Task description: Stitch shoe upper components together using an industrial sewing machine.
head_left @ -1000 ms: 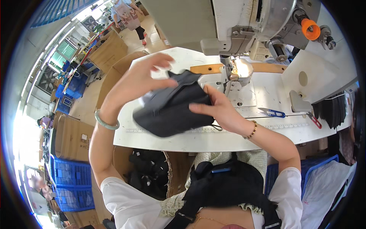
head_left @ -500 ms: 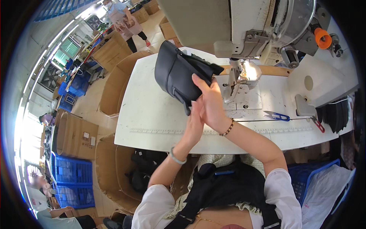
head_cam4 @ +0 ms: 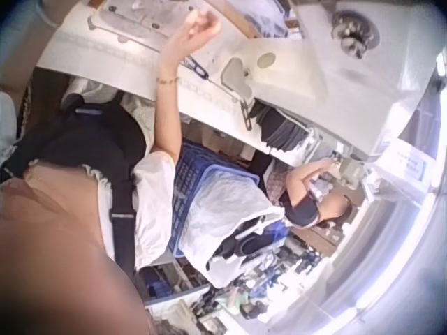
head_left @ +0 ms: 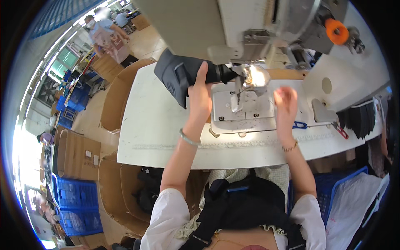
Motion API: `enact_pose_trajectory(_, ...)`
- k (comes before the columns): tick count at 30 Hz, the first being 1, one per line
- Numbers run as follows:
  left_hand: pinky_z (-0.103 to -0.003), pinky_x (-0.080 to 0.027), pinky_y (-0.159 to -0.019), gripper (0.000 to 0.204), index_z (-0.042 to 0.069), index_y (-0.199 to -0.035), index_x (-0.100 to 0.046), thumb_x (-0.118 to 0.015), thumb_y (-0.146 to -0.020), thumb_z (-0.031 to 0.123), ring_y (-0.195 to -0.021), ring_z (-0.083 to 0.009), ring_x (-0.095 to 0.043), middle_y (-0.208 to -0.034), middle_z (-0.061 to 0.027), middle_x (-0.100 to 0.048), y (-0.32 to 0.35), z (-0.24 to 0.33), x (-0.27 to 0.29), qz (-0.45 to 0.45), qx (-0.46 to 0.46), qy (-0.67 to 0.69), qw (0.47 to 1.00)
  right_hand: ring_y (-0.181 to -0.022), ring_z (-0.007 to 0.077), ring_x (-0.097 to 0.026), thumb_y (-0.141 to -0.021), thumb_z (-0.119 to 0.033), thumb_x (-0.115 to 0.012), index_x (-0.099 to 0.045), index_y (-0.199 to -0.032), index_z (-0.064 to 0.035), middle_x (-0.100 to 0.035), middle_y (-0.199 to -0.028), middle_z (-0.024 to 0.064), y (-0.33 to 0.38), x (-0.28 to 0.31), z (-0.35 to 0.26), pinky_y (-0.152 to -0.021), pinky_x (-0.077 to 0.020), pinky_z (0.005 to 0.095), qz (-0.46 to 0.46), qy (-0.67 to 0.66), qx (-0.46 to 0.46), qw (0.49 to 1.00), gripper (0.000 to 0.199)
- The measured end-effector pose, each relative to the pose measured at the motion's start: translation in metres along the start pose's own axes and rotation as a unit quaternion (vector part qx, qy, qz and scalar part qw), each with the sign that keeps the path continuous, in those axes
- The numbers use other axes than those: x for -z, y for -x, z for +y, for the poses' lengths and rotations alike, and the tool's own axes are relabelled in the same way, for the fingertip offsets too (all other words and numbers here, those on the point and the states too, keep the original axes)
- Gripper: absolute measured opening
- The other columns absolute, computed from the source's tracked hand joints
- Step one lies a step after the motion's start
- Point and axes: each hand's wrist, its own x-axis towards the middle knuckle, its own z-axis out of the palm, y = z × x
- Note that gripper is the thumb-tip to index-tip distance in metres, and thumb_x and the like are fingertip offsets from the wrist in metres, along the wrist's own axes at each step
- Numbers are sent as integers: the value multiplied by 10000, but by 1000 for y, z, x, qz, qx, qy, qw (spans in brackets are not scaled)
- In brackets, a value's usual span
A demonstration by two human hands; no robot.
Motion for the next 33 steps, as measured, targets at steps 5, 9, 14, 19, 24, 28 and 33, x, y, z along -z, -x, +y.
enact_pose_trajectory(5,-243,-269,-463,333,20,-755,-509,-468,-854,335,-527,-57,-343,-691,-1,-460,-36,-21,-33,-58,-9,-117,991,-851,156,-500,-686,-74,-658,-350,-1251,-76,-430,-1209,70,-65,-5,30,-728,-446,274,-163,134,208,955,644)
enact_pose_trajectory(9,-275,-462,-747,302,47,-1102,-453,-524,-834,170,-861,-147,-563,-989,-45,-568,-33,-37,-46,-129,56,66,988,-786,160,-523,-685,-23,-614,-349,-1247,-81,-436,-1149,86,-88,-28,37,-674,-451,290,-195,134,66,969,624)
enact_pose_trajectory(14,-349,-430,-813,313,74,-1117,-459,-421,-880,275,-990,-174,-518,-1108,-55,-524,-22,-23,-47,-167,39,-70,983,-736,191,-537,-703,52,-488,-445,-1149,-47,-520,-980,101,-89,-30,14,-675,-440,289,-207,-2,89,974,459)
enact_pose_trajectory(19,-372,-381,-862,347,95,-1146,-443,-349,-900,321,-1029,-175,-496,-1161,-48,-496,-17,-15,-51,-126,24,-122,984,-794,194,-563,-694,50,-525,-549,-939,5,-544,-916,86,-86,-18,-25,-692,-442,275,-167,74,108,977,250)
enact_pose_trajectory(24,-325,-396,-858,298,67,-1120,-455,-380,-899,253,-998,-162,-512,-1102,-40,-523,-13,-11,-58,-85,21,-52,995,-800,194,-563,-687,54,-531,-560,-908,15,-537,-917,94,-79,-18,-35,-690,-441,272,-144,107,131,975,226)
enact_pose_trajectory(28,-303,-442,-808,272,41,-1100,-458,-372,-906,211,-938,-154,-542,-1046,-48,-543,-7,-10,-58,-80,23,-79,993,-775,193,-555,-682,61,-523,-562,-907,13,-528,-901,92,-73,-21,-27,-668,-444,271,-103,67,176,977,234)
enact_pose_trajectory(33,-297,-480,-704,253,32,-1086,-472,-369,-904,176,-842,-160,-569,-987,-61,-562,-8,-14,-52,-114,49,-114,986,-772,180,-549,-642,82,-500,-576,-861,26,-517,-877,84,-64,-21,-24,-664,-451,269,-86,19,166,982,238)
